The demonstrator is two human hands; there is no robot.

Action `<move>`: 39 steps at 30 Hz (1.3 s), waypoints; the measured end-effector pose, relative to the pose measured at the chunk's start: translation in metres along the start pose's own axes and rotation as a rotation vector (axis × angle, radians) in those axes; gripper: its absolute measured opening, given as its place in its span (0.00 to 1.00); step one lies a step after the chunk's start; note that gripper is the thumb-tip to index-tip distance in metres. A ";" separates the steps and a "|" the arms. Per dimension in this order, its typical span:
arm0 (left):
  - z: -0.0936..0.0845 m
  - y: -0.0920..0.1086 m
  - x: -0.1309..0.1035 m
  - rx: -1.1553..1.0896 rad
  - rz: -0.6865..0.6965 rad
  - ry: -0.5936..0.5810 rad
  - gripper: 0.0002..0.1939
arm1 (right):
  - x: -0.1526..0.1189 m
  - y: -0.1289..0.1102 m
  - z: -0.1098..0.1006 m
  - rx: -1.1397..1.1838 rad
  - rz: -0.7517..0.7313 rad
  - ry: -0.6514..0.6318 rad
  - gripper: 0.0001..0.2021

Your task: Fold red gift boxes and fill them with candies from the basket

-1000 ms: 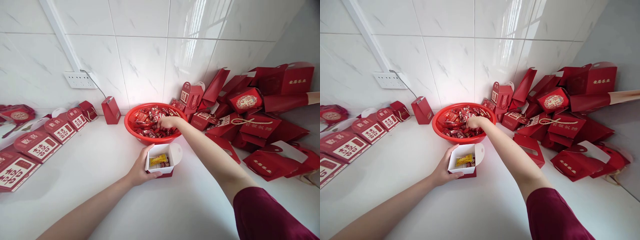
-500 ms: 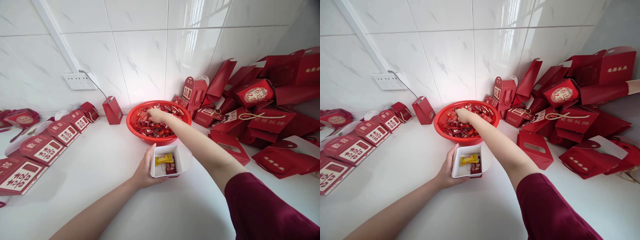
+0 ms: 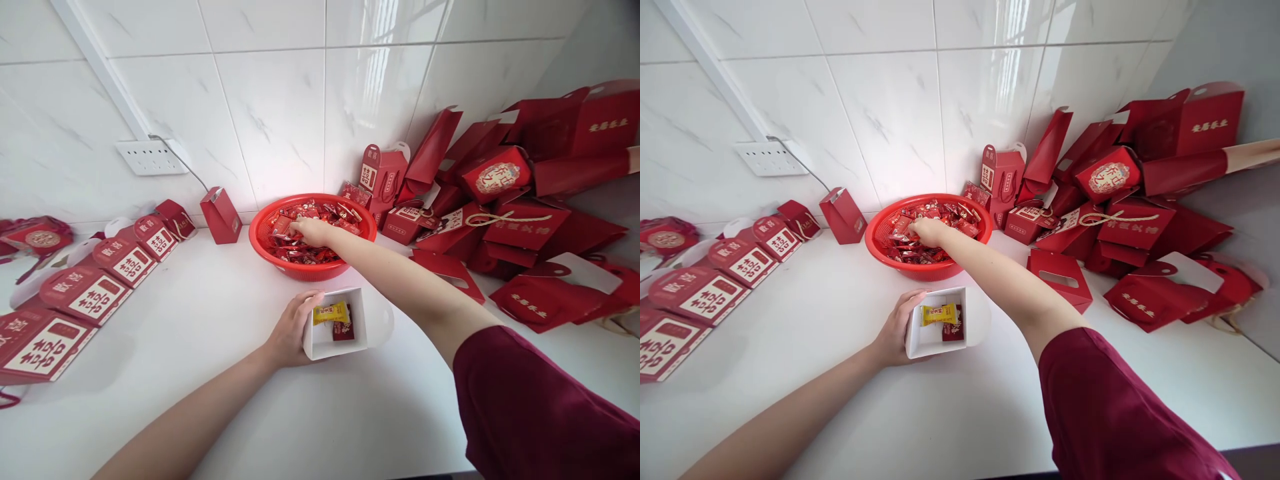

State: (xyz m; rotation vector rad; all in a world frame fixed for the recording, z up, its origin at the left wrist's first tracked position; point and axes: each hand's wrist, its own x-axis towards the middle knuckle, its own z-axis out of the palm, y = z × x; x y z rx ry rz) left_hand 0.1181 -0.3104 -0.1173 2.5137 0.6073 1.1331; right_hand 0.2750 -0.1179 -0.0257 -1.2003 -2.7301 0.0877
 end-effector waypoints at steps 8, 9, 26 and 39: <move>-0.001 -0.004 0.002 -0.256 -0.329 -0.005 0.54 | -0.051 -0.015 -0.039 0.014 0.197 0.353 0.13; 0.000 -0.006 0.001 -0.312 -0.381 -0.013 0.53 | -0.064 -0.021 -0.044 0.075 0.211 0.438 0.14; -0.002 -0.001 -0.002 -0.035 -0.013 0.057 0.58 | -0.250 -0.051 0.063 0.610 -0.093 0.578 0.55; 0.001 -0.006 -0.001 -0.181 -0.180 0.036 0.62 | -0.252 -0.055 0.073 0.749 0.041 0.440 0.64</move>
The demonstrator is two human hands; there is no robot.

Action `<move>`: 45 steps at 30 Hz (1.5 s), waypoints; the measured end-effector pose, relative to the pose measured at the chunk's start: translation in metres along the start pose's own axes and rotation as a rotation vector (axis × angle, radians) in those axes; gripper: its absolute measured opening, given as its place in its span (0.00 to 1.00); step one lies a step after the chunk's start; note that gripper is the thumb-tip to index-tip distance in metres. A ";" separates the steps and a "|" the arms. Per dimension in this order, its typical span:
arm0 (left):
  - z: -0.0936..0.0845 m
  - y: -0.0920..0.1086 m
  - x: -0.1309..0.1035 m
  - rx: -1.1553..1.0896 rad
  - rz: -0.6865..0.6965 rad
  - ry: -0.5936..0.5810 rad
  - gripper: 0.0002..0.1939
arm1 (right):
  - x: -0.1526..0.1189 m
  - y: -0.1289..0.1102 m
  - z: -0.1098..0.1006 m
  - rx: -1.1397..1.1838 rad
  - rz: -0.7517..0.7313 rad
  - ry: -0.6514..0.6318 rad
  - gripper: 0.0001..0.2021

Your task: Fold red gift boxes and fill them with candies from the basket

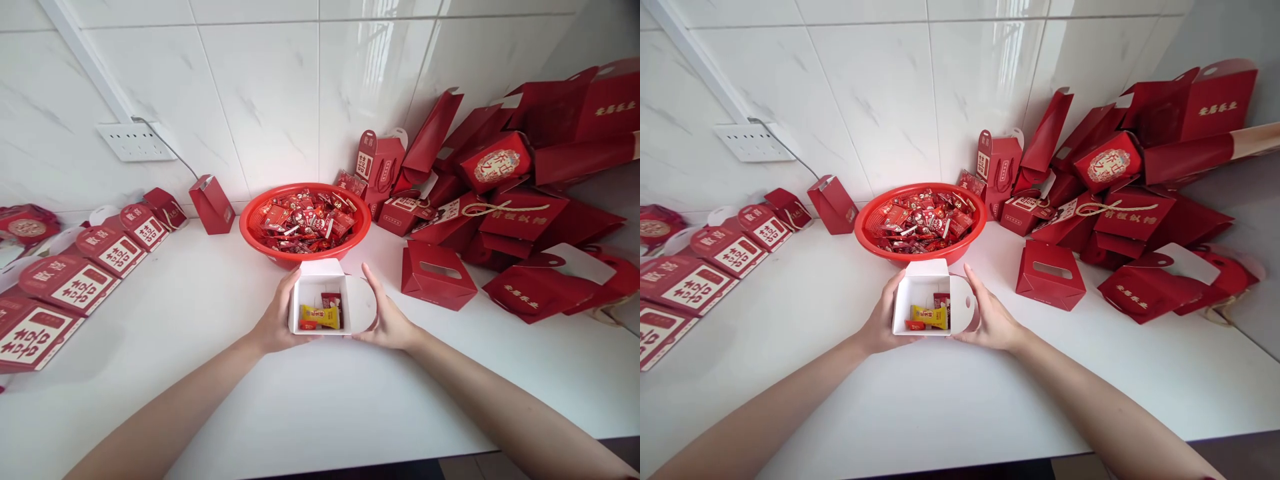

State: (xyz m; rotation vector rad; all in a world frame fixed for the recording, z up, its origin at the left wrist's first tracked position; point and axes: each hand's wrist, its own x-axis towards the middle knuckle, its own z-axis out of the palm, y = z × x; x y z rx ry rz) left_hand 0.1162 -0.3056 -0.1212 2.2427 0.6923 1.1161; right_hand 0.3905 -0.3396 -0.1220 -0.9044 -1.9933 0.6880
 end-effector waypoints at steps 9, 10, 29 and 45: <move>-0.001 -0.007 -0.004 0.022 0.107 -0.045 0.65 | -0.004 0.007 0.000 0.027 0.026 -0.013 0.59; -0.002 -0.007 -0.004 -0.043 0.101 -0.080 0.64 | -0.004 0.008 0.000 0.022 0.012 0.002 0.58; 0.001 -0.003 -0.003 -0.465 -0.170 0.038 0.34 | 0.002 0.002 -0.002 0.057 -0.114 -0.254 0.54; -0.009 0.013 0.004 0.065 0.254 -0.195 0.40 | 0.002 -0.019 0.001 0.346 0.181 0.093 0.29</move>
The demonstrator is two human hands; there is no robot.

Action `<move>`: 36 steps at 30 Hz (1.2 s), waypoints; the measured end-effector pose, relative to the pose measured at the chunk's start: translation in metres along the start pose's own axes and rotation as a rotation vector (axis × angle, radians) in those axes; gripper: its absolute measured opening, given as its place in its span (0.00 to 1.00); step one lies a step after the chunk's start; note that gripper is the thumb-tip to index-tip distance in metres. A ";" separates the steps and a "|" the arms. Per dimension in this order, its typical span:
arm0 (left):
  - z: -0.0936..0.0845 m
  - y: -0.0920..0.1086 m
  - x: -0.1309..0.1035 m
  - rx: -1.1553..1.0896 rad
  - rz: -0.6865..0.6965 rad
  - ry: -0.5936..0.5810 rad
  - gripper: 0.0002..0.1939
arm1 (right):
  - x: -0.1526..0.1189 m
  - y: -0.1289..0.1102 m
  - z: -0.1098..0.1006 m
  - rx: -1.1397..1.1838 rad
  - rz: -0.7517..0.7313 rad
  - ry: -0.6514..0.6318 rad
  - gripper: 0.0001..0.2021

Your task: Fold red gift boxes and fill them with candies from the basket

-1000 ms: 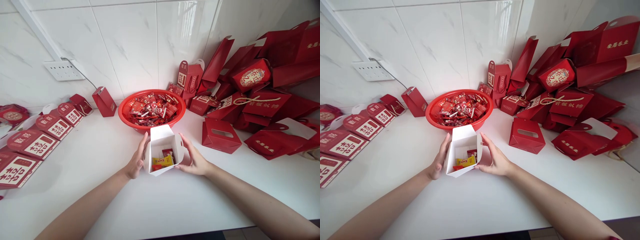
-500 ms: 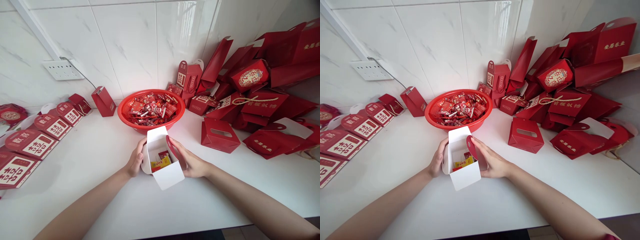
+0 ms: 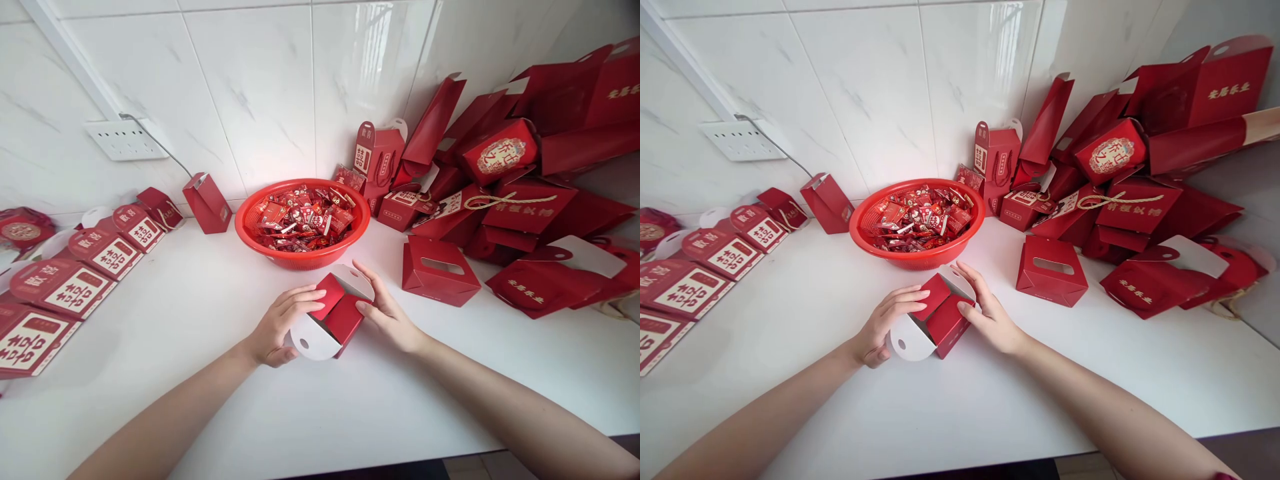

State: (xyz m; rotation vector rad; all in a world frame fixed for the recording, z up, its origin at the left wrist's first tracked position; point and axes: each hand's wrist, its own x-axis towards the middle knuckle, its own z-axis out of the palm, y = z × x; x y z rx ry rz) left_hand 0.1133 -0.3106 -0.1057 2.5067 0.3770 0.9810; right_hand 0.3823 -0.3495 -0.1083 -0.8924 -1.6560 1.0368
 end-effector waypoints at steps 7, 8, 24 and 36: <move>0.008 0.004 -0.002 -0.212 -0.066 0.230 0.26 | 0.002 -0.002 -0.004 -0.116 -0.157 -0.084 0.20; 0.009 0.005 -0.003 -0.258 -0.111 0.273 0.25 | 0.002 -0.001 -0.004 -0.144 -0.170 -0.085 0.20; 0.006 0.000 -0.002 -0.077 -0.131 0.285 0.13 | 0.008 0.002 -0.014 -0.193 -0.213 -0.205 0.20; 0.011 0.012 -0.002 0.629 0.088 0.254 0.32 | 0.001 0.000 -0.003 -0.325 -0.179 -0.145 0.21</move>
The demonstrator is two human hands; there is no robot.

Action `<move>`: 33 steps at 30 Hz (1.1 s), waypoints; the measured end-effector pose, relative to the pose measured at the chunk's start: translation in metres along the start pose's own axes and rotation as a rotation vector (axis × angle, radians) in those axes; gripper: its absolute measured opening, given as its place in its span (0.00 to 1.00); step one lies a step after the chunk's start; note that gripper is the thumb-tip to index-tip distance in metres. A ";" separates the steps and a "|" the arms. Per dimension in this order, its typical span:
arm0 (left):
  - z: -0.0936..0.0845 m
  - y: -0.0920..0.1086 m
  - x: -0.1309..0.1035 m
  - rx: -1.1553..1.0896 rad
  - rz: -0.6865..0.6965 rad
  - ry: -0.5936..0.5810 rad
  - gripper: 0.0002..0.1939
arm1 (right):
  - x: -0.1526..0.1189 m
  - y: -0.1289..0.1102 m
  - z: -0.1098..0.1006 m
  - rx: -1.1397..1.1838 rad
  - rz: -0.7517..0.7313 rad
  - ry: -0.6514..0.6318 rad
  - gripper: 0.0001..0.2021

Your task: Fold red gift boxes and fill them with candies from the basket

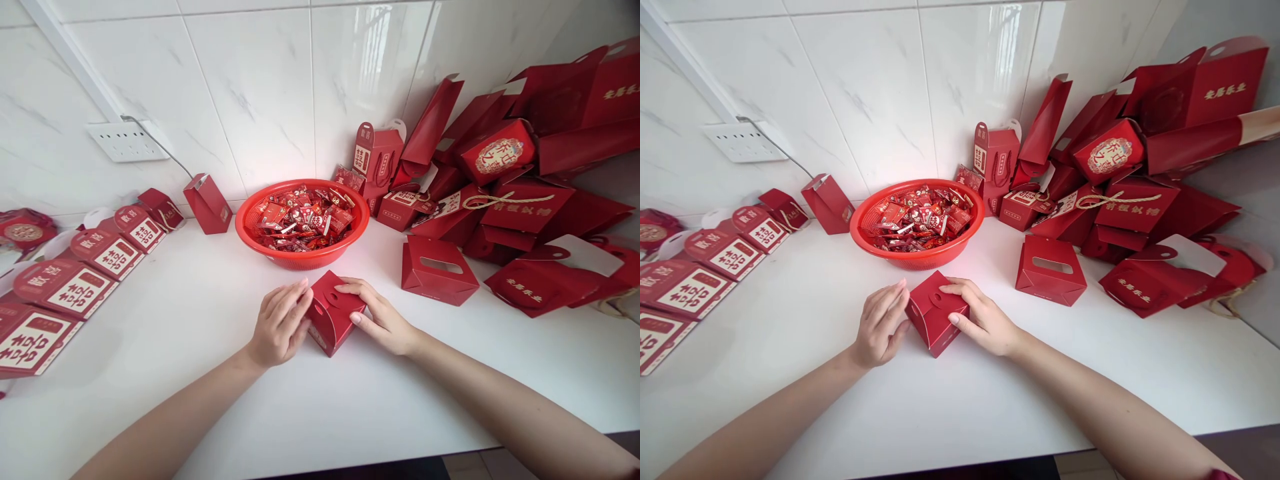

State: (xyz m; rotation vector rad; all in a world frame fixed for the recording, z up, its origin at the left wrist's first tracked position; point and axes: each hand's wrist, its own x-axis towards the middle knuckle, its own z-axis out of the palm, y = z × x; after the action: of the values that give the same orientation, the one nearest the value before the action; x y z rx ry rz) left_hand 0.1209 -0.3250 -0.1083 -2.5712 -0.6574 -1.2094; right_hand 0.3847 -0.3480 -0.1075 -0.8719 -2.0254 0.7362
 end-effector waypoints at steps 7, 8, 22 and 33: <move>-0.002 0.009 0.008 -0.087 0.076 -0.222 0.38 | -0.001 -0.004 0.003 -0.019 0.004 0.004 0.21; -0.002 0.009 0.008 -0.114 0.064 -0.220 0.39 | -0.001 -0.004 0.003 -0.027 0.002 0.001 0.21; -0.003 -0.003 0.002 -0.202 -0.133 -0.069 0.23 | -0.002 0.001 0.004 -0.141 -0.080 0.002 0.23; 0.003 -0.006 -0.001 -0.273 -0.153 -0.026 0.35 | 0.002 0.003 -0.002 -0.181 -0.147 -0.037 0.28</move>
State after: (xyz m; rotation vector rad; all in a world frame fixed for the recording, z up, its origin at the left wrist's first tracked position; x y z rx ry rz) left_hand 0.1200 -0.3188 -0.1107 -2.8057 -0.7536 -1.4041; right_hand 0.3867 -0.3447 -0.1076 -0.8048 -2.1879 0.4968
